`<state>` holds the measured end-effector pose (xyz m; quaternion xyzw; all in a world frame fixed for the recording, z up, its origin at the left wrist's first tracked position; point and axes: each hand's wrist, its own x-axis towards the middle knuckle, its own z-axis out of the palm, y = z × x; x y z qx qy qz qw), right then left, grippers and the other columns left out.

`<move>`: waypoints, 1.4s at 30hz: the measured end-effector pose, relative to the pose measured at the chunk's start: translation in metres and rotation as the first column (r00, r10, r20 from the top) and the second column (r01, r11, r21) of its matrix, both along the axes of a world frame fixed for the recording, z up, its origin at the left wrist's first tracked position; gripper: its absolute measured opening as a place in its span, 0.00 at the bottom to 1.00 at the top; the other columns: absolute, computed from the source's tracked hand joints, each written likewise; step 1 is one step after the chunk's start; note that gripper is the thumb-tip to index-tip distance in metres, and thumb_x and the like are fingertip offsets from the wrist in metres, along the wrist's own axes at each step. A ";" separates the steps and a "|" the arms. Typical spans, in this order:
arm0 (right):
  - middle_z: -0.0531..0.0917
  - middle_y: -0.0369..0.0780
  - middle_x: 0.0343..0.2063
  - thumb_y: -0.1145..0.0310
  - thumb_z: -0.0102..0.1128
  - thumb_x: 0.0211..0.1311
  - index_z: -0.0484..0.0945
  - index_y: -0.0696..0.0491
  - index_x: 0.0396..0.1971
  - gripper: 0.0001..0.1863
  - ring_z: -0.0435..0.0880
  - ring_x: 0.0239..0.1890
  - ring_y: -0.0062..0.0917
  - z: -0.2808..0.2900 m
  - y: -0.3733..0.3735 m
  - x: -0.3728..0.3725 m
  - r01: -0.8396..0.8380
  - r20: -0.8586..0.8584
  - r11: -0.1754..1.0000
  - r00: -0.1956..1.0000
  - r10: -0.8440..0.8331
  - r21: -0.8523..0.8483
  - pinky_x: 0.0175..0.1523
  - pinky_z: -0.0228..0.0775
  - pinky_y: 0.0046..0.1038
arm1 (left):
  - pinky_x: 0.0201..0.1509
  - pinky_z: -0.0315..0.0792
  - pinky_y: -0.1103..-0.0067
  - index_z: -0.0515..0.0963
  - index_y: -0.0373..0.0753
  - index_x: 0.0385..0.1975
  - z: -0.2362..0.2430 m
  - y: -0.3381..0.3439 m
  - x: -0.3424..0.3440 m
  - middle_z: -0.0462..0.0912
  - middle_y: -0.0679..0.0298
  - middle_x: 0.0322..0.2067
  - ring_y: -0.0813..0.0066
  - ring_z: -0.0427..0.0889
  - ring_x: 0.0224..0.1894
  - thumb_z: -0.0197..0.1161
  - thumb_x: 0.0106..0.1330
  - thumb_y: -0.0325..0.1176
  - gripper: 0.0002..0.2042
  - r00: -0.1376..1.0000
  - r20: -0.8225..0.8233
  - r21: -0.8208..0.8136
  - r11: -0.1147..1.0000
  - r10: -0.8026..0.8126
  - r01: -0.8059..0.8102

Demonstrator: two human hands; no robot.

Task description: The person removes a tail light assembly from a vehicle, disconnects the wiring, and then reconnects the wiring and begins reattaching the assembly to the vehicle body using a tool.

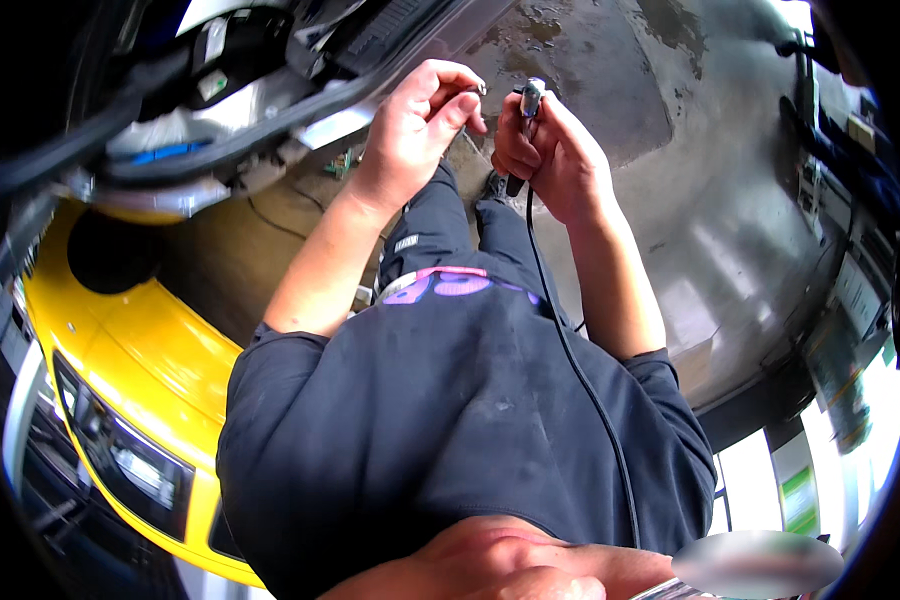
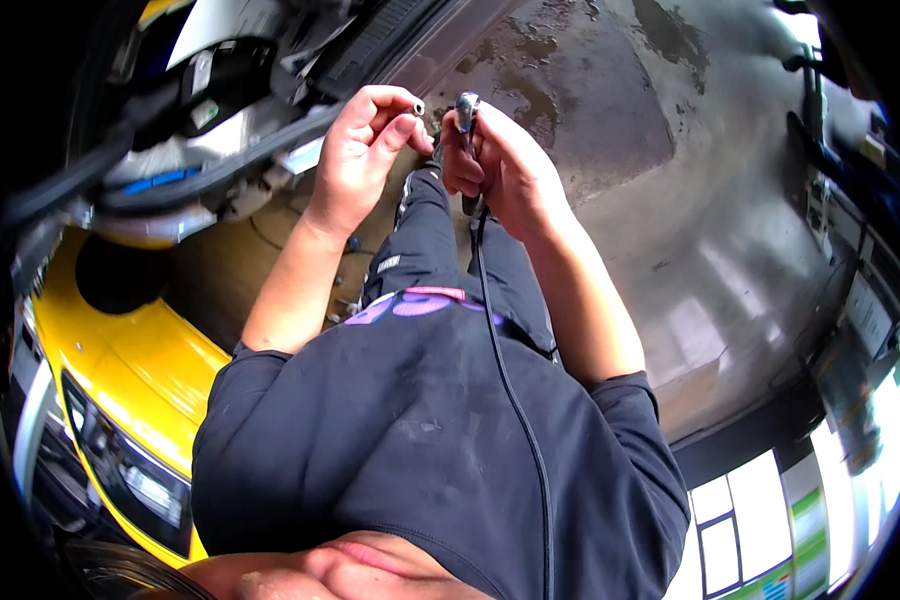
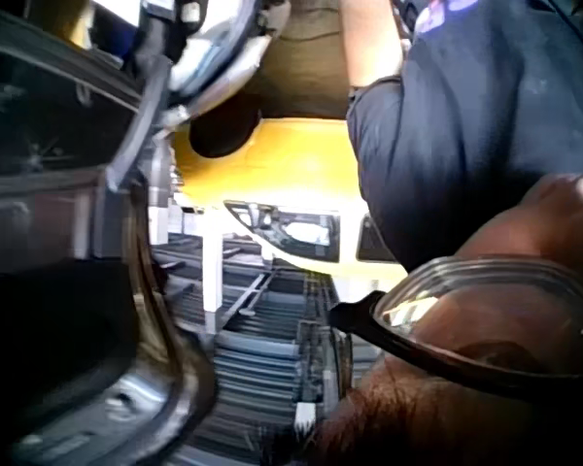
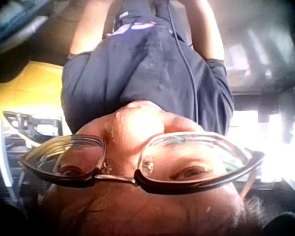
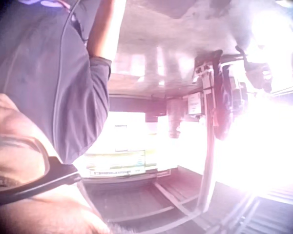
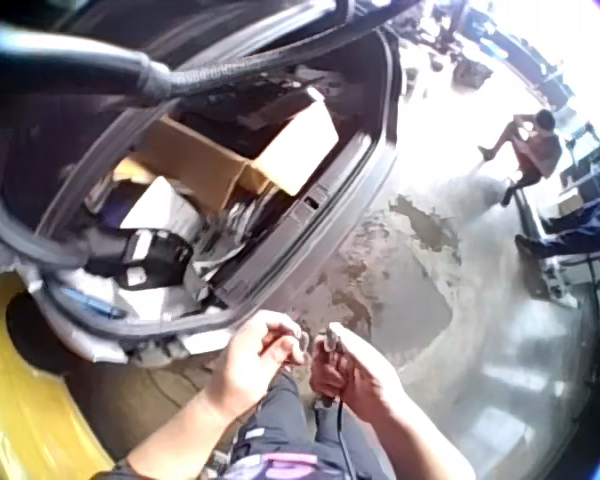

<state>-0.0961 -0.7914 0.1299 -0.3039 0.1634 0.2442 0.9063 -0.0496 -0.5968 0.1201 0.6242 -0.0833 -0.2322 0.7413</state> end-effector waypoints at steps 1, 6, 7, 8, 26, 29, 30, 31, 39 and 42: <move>0.65 0.32 0.20 0.45 0.45 0.78 0.74 0.57 0.45 0.26 0.63 0.23 0.21 0.012 0.004 -0.013 -0.044 0.013 0.999 0.999 0.044 0.011 0.35 0.58 0.26 | 0.53 0.78 0.79 0.73 0.33 0.51 0.011 0.003 -0.020 0.83 0.64 0.37 0.80 0.83 0.42 0.57 0.79 0.30 0.09 0.999 0.026 -0.060 0.997 0.040 -0.039; 0.66 0.31 0.20 0.48 0.49 0.76 0.74 0.58 0.46 0.24 0.64 0.23 0.18 0.047 0.026 -0.076 -0.229 0.088 0.962 0.966 0.243 -0.146 0.31 0.55 0.24 | 0.49 0.80 0.80 0.76 0.34 0.50 0.050 0.021 -0.109 0.84 0.64 0.38 0.79 0.84 0.42 0.57 0.79 0.27 0.06 0.982 0.134 0.077 0.986 0.136 -0.147; 0.66 0.31 0.20 0.48 0.50 0.75 0.74 0.58 0.45 0.24 0.64 0.23 0.18 0.051 0.029 -0.084 -0.273 0.131 0.946 0.946 0.297 -0.174 0.31 0.55 0.23 | 0.48 0.78 0.81 0.76 0.34 0.49 0.060 0.026 -0.123 0.83 0.65 0.38 0.80 0.84 0.42 0.57 0.78 0.26 0.05 0.964 0.224 0.146 0.973 0.141 -0.176; 0.66 0.31 0.20 0.47 0.51 0.75 0.74 0.58 0.44 0.25 0.63 0.23 0.18 0.056 0.033 -0.094 -0.309 0.167 0.929 0.924 0.344 -0.206 0.31 0.55 0.23 | 0.47 0.77 0.81 0.76 0.34 0.48 0.067 0.032 -0.140 0.83 0.65 0.38 0.80 0.83 0.42 0.57 0.78 0.26 0.05 0.959 0.221 0.124 0.971 0.175 -0.206; 0.69 0.30 0.24 0.49 0.51 0.76 0.75 0.57 0.45 0.22 0.64 0.25 0.16 0.054 0.223 -0.136 -0.503 0.036 0.851 0.858 0.513 -0.149 0.31 0.53 0.22 | 0.47 0.75 0.79 0.73 0.33 0.49 0.048 0.229 -0.212 0.80 0.63 0.39 0.79 0.79 0.40 0.55 0.80 0.28 0.06 0.943 0.173 -0.004 0.958 0.283 -0.286; 0.69 0.30 0.25 0.53 0.52 0.77 0.74 0.54 0.41 0.17 0.64 0.25 0.15 0.042 0.277 -0.143 -0.513 -0.037 0.841 0.857 0.515 -0.171 0.31 0.54 0.22 | 0.48 0.78 0.75 0.74 0.32 0.47 0.041 0.287 -0.210 0.83 0.55 0.41 0.66 0.84 0.43 0.61 0.69 0.17 0.09 0.929 0.319 0.200 0.945 0.187 -0.258; 0.69 0.30 0.25 0.53 0.52 0.78 0.74 0.54 0.41 0.17 0.64 0.25 0.15 0.037 0.295 -0.146 -0.510 -0.053 0.840 0.859 0.510 -0.183 0.31 0.54 0.22 | 0.46 0.78 0.73 0.74 0.32 0.46 0.033 0.304 -0.209 0.82 0.53 0.40 0.60 0.85 0.41 0.61 0.67 0.15 0.10 0.891 0.425 0.225 0.935 0.159 -0.274; 0.68 0.29 0.25 0.53 0.53 0.78 0.74 0.54 0.40 0.17 0.63 0.25 0.15 0.032 0.311 -0.148 -0.510 -0.088 0.858 0.859 0.504 -0.068 0.31 0.54 0.22 | 0.45 0.78 0.70 0.74 0.33 0.45 0.028 0.321 -0.211 0.83 0.53 0.39 0.55 0.84 0.40 0.62 0.67 0.18 0.10 0.872 0.476 0.285 0.917 0.116 -0.278; 0.71 0.31 0.25 0.51 0.48 0.81 0.76 0.55 0.45 0.21 0.65 0.27 0.17 0.023 0.401 -0.143 -0.574 -0.032 0.819 0.819 0.573 -0.001 0.34 0.58 0.22 | 0.34 0.66 0.82 0.71 0.36 0.35 0.001 0.420 -0.215 0.73 0.69 0.27 0.83 0.72 0.30 0.50 0.83 0.42 0.16 0.985 -0.012 0.090 0.981 0.171 -0.169; 0.72 0.33 0.24 0.52 0.47 0.82 0.75 0.56 0.47 0.20 0.68 0.27 0.18 0.022 0.420 -0.141 -0.556 -0.061 0.831 0.830 0.555 -0.011 0.37 0.65 0.24 | 0.30 0.60 0.85 0.72 0.38 0.33 0.007 0.435 -0.212 0.70 0.76 0.26 0.88 0.64 0.27 0.48 0.84 0.44 0.18 0.932 -0.318 -0.078 0.975 0.174 -0.208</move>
